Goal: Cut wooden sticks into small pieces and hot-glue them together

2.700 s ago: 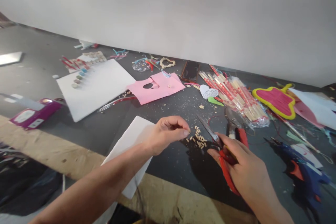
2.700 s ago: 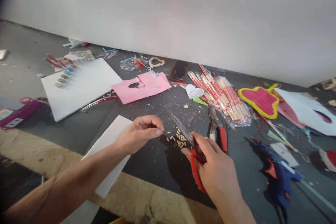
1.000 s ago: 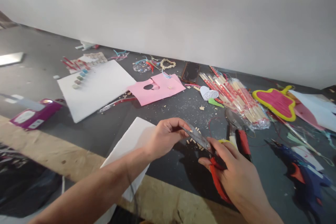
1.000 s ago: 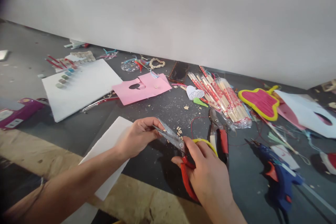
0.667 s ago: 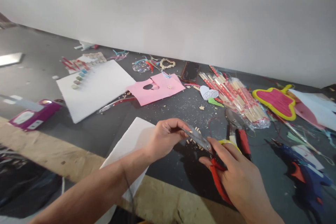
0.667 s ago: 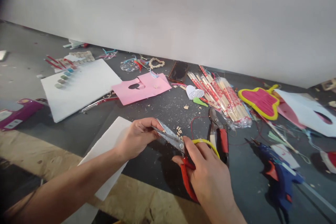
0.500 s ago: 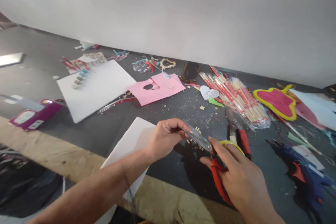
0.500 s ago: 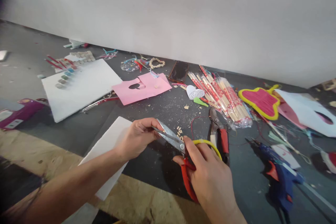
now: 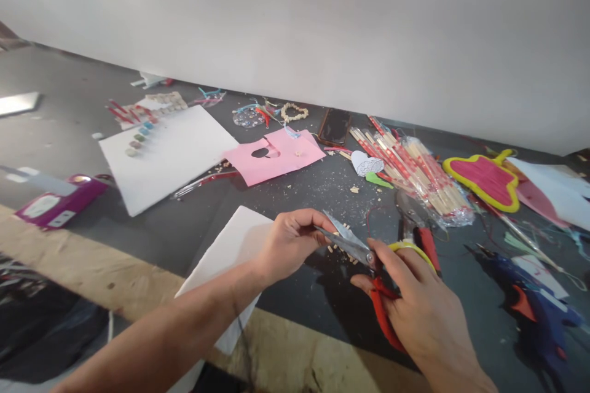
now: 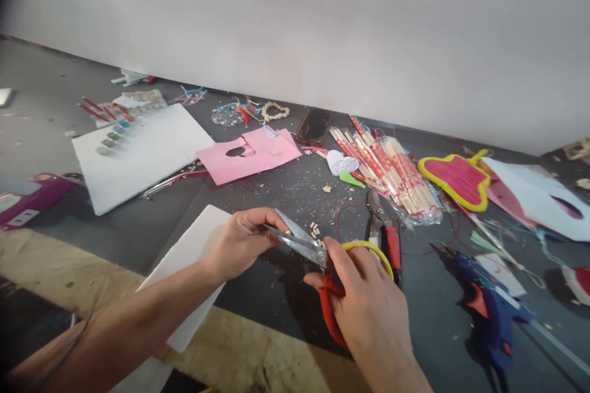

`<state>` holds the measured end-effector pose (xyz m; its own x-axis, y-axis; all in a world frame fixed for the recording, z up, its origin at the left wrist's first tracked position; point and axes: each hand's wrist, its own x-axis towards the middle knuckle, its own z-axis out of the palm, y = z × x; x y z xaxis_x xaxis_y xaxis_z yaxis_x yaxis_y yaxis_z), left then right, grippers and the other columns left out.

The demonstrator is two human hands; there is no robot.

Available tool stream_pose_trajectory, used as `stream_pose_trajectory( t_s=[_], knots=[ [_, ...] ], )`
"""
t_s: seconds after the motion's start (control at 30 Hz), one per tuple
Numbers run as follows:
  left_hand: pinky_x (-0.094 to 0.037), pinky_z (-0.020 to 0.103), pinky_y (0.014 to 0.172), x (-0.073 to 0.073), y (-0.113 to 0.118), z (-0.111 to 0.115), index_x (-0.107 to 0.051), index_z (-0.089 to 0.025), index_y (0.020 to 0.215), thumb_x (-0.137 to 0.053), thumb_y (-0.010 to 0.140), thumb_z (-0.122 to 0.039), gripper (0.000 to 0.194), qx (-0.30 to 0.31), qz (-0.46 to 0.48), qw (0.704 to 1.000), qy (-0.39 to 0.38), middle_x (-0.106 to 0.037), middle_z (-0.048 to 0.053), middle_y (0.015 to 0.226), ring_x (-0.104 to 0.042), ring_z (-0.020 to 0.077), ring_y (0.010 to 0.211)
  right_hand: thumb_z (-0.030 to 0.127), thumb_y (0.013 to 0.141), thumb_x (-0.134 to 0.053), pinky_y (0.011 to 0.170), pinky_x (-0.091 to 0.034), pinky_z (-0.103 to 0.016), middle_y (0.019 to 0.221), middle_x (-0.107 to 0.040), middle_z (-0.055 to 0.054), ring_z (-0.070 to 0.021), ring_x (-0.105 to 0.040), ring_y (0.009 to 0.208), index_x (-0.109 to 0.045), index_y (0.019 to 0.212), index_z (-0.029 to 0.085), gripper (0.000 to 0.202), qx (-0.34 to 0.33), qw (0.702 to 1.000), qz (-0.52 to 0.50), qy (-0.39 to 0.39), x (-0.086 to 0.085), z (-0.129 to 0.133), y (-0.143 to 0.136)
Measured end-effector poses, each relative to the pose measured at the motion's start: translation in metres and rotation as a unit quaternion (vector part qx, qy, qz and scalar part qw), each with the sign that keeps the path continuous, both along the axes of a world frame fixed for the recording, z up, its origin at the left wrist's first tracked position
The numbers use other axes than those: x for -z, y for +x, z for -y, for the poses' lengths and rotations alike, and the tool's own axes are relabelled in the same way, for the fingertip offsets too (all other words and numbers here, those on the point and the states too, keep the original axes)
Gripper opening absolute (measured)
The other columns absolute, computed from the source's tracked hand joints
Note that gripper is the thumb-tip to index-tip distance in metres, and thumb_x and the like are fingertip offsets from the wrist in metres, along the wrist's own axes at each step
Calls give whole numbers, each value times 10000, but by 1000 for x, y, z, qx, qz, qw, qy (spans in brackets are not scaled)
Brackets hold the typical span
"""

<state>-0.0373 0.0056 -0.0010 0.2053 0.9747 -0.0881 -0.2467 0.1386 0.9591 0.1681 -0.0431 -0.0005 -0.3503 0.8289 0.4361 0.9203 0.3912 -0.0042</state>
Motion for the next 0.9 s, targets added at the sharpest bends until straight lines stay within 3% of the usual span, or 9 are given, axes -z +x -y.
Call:
stream_pose_trajectory(
  t_s=[0.7, 0.9],
  knots=[
    [-439, 186, 576, 0, 1, 0, -659, -133, 675, -696, 681, -120, 40, 1, 7, 1000, 23, -624, -6, 620, -546, 88, 587, 522, 886, -481, 559, -390, -259, 793, -665, 15, -132, -631, 626, -583, 1174, 245, 412, 2, 1000, 20, 17, 1, 4, 1],
    [-431, 182, 569, 2, 0, 1, -661, -135, 683, -677, 677, -110, 30, 4, 12, 1000, 22, -629, -6, 625, -552, 86, 590, 568, 872, -461, 571, -393, -271, 865, -649, -40, -193, -637, 810, -581, 1165, 214, 476, 2, 999, 33, 28, -2, 0, 1]
  ],
)
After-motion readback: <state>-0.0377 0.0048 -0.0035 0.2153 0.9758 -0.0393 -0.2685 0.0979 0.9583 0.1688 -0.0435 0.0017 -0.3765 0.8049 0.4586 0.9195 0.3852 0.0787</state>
